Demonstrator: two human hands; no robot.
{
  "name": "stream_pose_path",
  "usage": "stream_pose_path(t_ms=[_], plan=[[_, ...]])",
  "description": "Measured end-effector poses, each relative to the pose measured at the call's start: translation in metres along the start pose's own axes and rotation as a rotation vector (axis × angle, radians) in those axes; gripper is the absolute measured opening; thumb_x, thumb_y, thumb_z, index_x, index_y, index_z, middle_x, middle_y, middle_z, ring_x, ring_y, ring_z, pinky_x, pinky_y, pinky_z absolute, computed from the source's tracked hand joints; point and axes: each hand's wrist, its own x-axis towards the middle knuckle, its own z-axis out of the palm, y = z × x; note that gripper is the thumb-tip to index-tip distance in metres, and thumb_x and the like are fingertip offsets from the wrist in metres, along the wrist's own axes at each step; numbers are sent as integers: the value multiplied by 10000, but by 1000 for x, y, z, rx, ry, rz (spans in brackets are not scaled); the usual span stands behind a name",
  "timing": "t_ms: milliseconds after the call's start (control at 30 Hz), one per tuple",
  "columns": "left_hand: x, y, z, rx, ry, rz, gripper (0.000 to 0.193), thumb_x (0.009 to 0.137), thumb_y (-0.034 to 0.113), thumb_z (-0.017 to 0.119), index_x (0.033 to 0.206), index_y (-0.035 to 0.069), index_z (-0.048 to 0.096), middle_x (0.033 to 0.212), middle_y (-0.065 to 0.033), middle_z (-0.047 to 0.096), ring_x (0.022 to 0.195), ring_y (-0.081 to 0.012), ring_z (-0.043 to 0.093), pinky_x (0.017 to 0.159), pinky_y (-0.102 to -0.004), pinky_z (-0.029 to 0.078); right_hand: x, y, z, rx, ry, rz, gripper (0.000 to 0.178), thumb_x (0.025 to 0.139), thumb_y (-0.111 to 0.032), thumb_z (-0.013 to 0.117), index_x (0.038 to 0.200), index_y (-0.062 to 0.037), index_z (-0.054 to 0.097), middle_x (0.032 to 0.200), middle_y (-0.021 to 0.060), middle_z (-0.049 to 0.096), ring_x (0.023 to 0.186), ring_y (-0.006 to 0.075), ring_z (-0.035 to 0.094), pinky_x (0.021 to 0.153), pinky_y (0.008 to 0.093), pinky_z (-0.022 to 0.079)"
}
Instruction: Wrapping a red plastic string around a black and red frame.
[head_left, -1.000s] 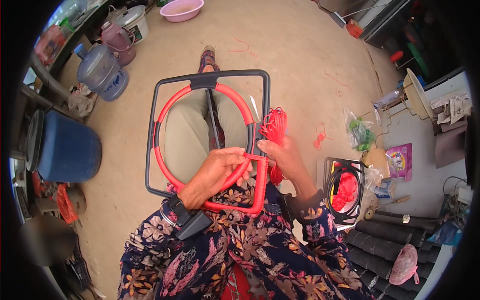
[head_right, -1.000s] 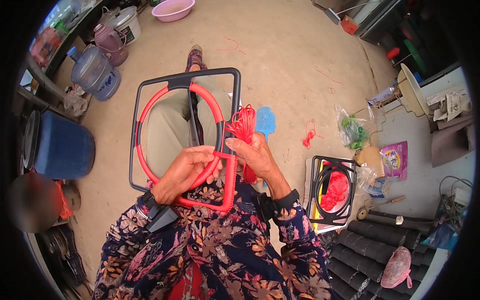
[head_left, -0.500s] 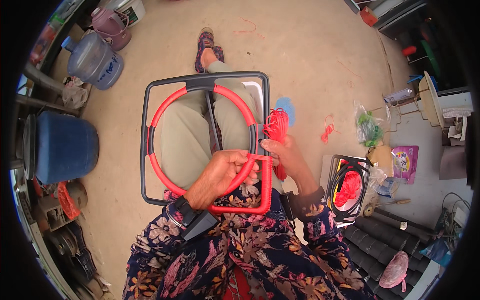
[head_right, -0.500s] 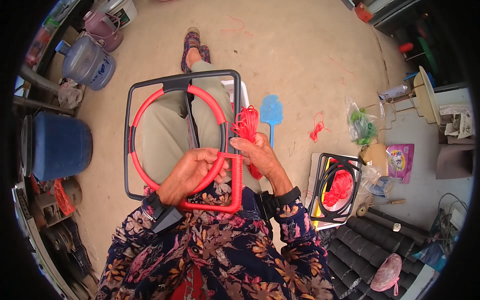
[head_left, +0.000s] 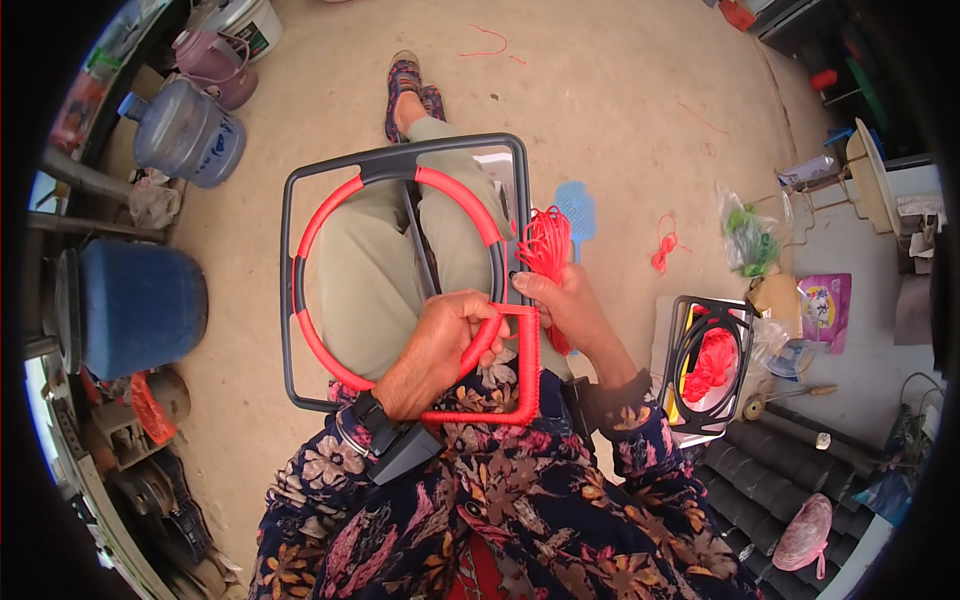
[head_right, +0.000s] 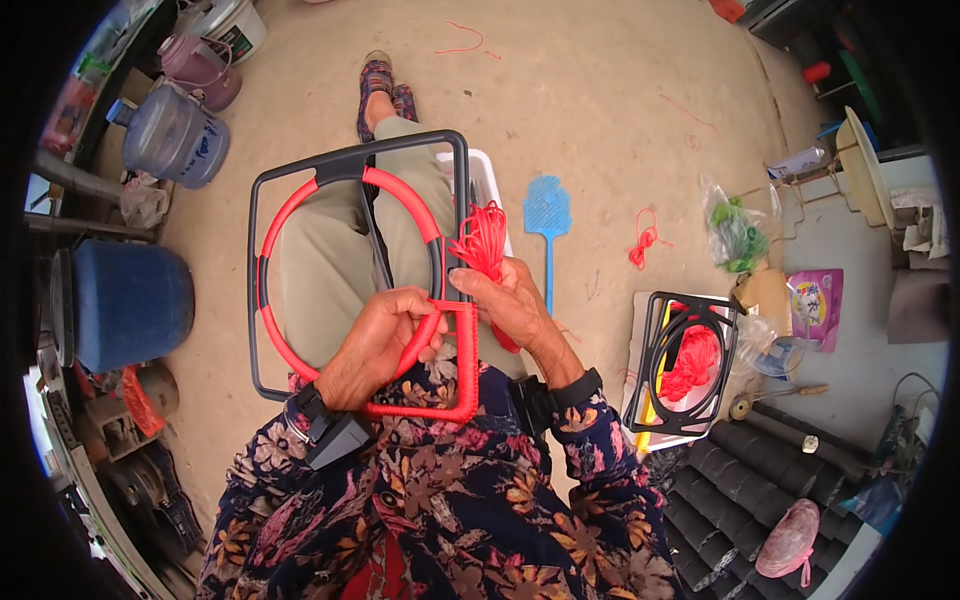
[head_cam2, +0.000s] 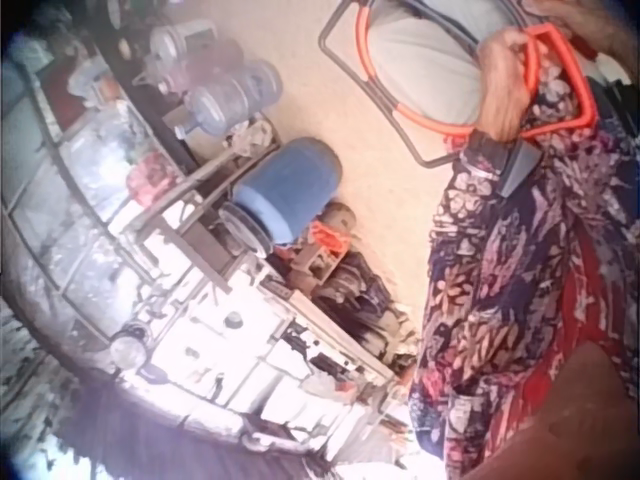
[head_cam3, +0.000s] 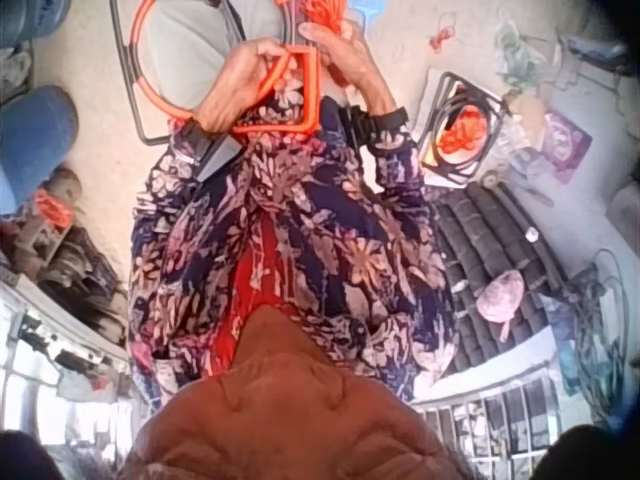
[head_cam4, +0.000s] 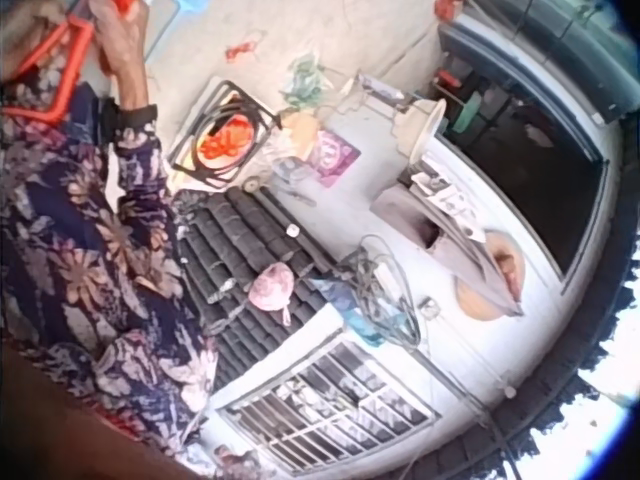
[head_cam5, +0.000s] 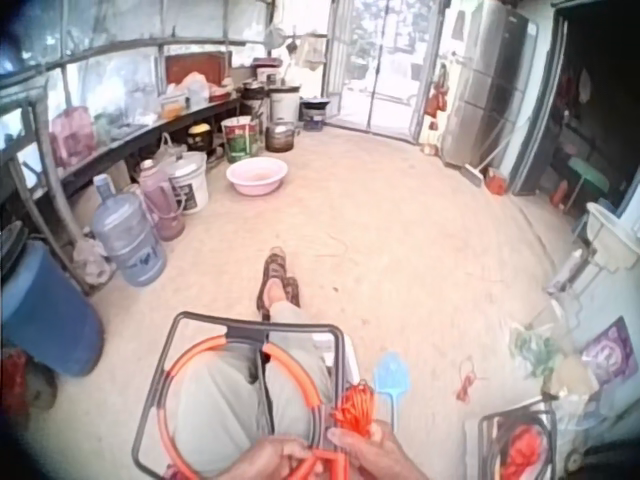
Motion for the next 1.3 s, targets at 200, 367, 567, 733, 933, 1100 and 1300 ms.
stream_pose_path(t_ms=[200,367,567,733,933,1100,1300], plan=[[2,-3,0,-51,-19,-17,66,773,50,523,796,-10,508,698,-151,586,506,-234,548,408,-322,412,-1,6,-5,-17,-34,-31,177,875,-220,642,767,-104,562,588,-93,412,493,19,343,431,222,243],[1,-3,-7,-59,-87,-16,113,785,61,529,876,49,464,744,-159,603,572,-253,573,454,-319,446,0,9,-5,13,-56,-42,181,877,-232,646,765,-111,573,586,-98,409,486,17,330,432,221,222],[-2,-3,-6,-32,-100,18,118,798,54,520,903,38,468,749,-161,602,590,-248,579,460,-311,455,-1,8,-6,16,-62,-58,167,881,-229,644,787,-110,572,595,-98,413,487,14,329,432,219,221],[-1,-3,-6,-17,-81,27,114,809,52,521,911,37,471,754,-161,602,590,-247,580,460,-307,460,0,9,-5,23,-45,-52,171,878,-230,648,787,-108,570,593,-95,414,485,16,332,429,220,231],[0,-4,-7,-29,-68,18,110,810,46,519,909,45,471,751,-161,599,586,-251,576,454,-310,457,3,13,-7,4,-51,-62,195,873,-238,655,764,-105,562,578,-89,411,481,22,345,425,224,243],[1,-4,-7,-40,-58,6,105,806,39,520,900,40,470,747,-159,598,584,-250,575,448,-311,454,4,15,-6,-6,-30,-72,215,869,-241,656,736,-105,555,569,-84,414,477,26,350,423,225,248],[0,-4,-5,-31,-32,10,103,801,26,529,890,32,478,742,-155,598,580,-246,578,451,-309,454,5,17,-7,-30,-31,-75,217,868,-237,654,729,-104,555,565,-80,421,471,29,357,417,227,254]])
